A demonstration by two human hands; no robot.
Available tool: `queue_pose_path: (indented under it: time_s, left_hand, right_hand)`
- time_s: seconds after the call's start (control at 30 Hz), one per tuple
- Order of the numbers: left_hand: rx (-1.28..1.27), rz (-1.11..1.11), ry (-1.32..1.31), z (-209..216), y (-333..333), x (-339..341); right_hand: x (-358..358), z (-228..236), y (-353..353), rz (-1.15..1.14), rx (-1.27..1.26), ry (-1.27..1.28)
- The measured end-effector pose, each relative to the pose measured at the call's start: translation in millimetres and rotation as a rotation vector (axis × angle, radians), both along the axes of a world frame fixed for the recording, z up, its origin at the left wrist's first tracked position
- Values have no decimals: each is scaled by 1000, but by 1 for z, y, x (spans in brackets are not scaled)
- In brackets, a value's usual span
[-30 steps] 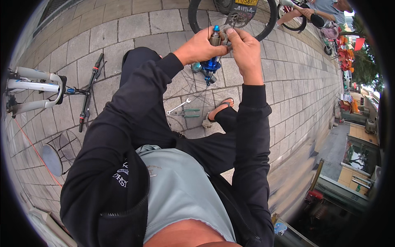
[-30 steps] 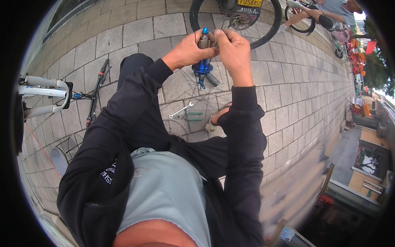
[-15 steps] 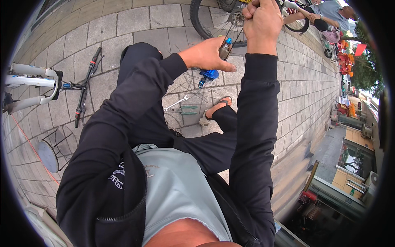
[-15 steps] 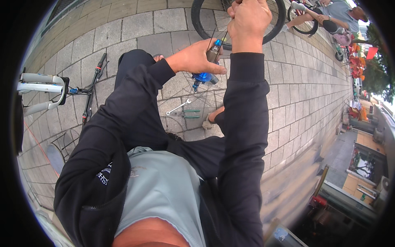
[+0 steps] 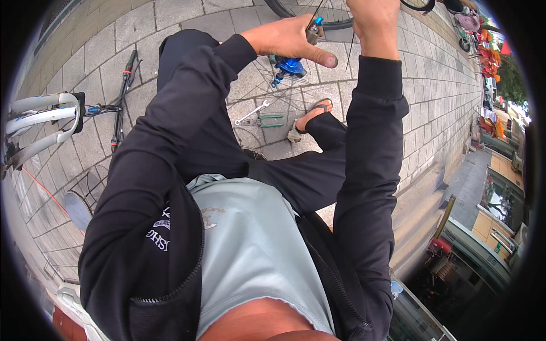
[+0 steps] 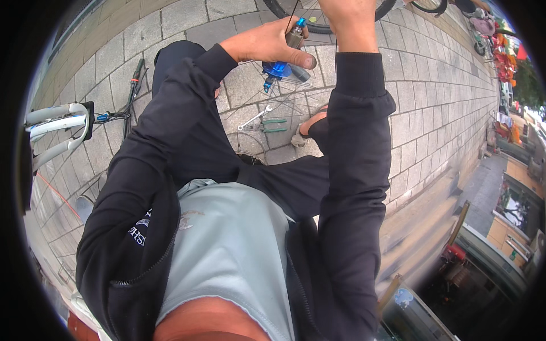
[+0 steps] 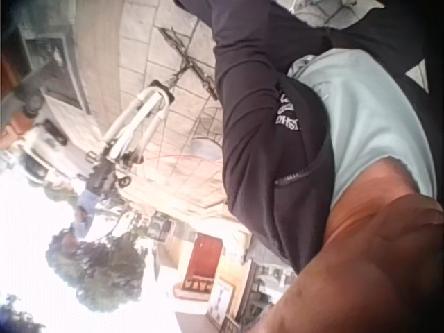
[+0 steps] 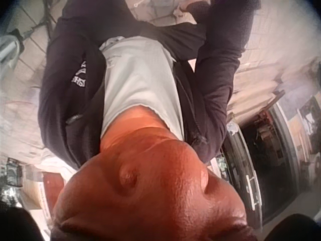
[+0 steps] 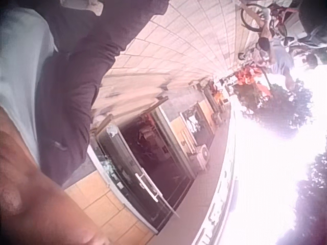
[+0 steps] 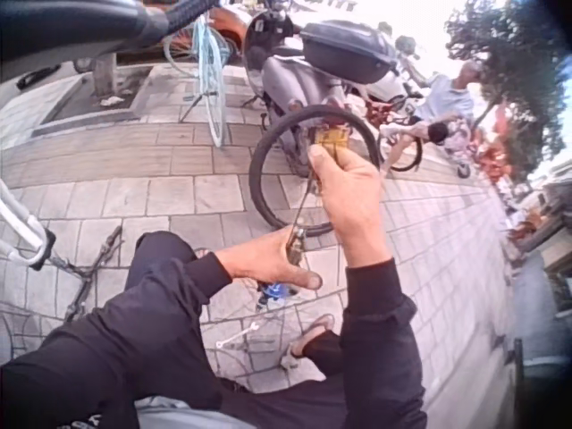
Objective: The person assembles a bicycle hub by inserting and tightening spokes into a blue hub shell. They use a cordless drill to secure the spokes and a rag to wipe the hub surface.
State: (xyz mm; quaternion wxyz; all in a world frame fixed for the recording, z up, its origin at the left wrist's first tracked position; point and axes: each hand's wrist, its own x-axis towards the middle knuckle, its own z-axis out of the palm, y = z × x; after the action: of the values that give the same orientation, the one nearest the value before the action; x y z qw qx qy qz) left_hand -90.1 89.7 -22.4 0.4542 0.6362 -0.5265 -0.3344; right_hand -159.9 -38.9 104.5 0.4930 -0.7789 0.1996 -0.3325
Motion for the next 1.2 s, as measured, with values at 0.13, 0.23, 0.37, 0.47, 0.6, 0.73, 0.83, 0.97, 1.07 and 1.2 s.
queue_pose_path:
  time_s: [0.13, 0.23, 0.37, 0.47, 0.6, 0.73, 0.83, 0.97, 1.07, 1.2]
  left_hand:
    - [-99, -22, -51, -1, 1, 2]
    - [-146, 143, -55, 10, -3, 8]
    - [-168, 286, 202, 5, -1, 25]
    - [-180, 339, 401, 9, -9, 30]
    - [-208, 466, 316, 14, -5, 39]
    - [-154, 460, 225, 18, -7, 33]
    - [-167, 414, 204, 14, -13, 25]
    - [-249, 319, 435, 6, -3, 35]
    - [-345, 177, 588, 14, -3, 39]
    - [-440, 77, 607, 13, -2, 48]
  right_hand:
    - [-13, 59, -32, -40, -53, -347]
    - [-47, 64, -43, -159, -114, -450]
    - [-97, -17, -22, -431, 69, -168]
    - [-132, -131, 4, -351, 204, 59]
    - [-143, -244, 58, -226, -27, 268]
    - [-159, -294, 86, -51, -77, 580]
    - [-168, -309, 94, 62, -238, 773]
    - [-161, -299, 92, 130, -365, 941]
    - [-158, -283, 65, -95, -14, 654]
    - [-138, -223, 26, -280, 361, 208]
